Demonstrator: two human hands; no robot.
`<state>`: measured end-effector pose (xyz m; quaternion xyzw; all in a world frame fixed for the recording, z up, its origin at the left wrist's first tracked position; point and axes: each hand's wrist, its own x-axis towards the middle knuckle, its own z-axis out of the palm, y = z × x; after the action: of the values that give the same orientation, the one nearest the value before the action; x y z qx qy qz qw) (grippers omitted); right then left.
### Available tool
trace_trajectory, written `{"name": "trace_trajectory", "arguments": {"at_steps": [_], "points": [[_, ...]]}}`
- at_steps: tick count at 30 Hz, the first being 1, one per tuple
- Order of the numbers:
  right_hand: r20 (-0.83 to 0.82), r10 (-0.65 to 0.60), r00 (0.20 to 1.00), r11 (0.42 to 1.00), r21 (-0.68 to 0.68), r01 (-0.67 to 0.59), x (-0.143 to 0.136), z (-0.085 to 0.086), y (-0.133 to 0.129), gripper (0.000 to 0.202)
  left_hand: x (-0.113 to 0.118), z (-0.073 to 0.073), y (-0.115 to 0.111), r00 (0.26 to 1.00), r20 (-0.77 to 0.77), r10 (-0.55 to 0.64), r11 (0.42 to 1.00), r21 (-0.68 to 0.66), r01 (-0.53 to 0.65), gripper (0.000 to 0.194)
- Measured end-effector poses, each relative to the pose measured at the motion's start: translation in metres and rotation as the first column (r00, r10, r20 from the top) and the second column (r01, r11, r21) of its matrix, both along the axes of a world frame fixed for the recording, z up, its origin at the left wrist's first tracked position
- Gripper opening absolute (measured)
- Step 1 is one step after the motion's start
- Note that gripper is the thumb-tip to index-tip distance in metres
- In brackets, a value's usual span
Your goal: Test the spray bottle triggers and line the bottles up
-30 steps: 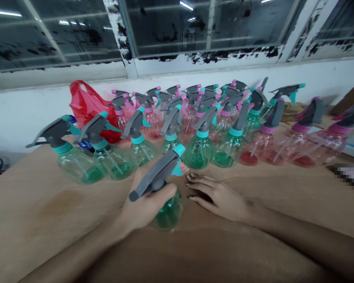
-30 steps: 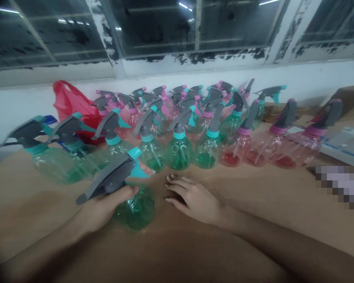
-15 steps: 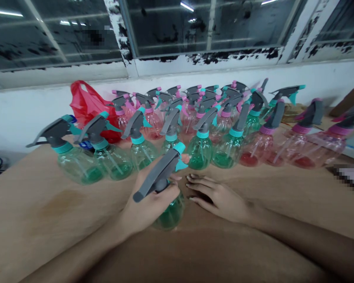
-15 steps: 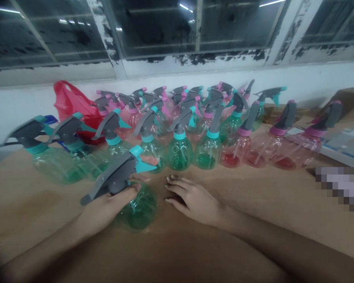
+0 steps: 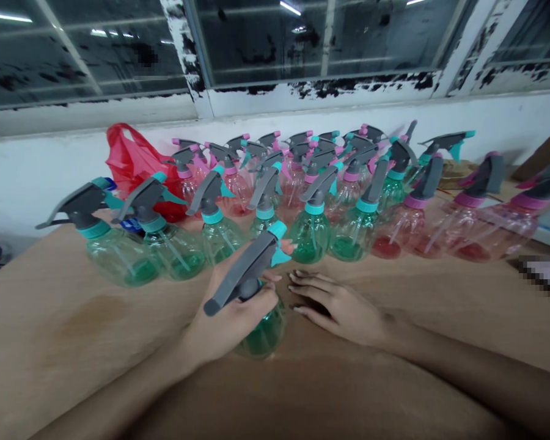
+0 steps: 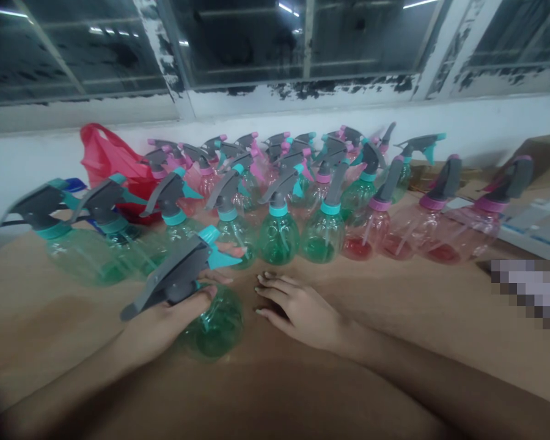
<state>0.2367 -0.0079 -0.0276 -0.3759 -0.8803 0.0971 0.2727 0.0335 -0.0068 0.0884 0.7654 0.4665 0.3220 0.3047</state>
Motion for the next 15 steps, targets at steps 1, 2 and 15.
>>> {"name": "trace_trajectory", "arguments": {"at_steps": [1, 2, 15], "points": [[-0.001, 0.0, 1.0, 1.0, 0.0, 0.0, 0.0001, -0.0002, 0.0001, 0.037, -0.0003, -0.0001, -0.0001, 1.0, -0.003, 0.0, 1.0, -0.001, 0.0, 0.054], [-0.002, 0.001, 1.0, 1.0, 0.0, -0.001, 0.0001, -0.0002, 0.0001, 0.036, -0.0006, -0.0001, -0.0003, 1.0, -0.007, 0.001, 1.0, -0.002, -0.001, 0.054], [-0.003, -0.001, 1.0, 1.0, -0.006, 0.001, 0.0004, 0.0001, -0.0003, 0.036, -0.0023, 0.0, 0.0002, 0.999, -0.033, 0.004, 1.0, -0.011, -0.005, 0.051]]}}
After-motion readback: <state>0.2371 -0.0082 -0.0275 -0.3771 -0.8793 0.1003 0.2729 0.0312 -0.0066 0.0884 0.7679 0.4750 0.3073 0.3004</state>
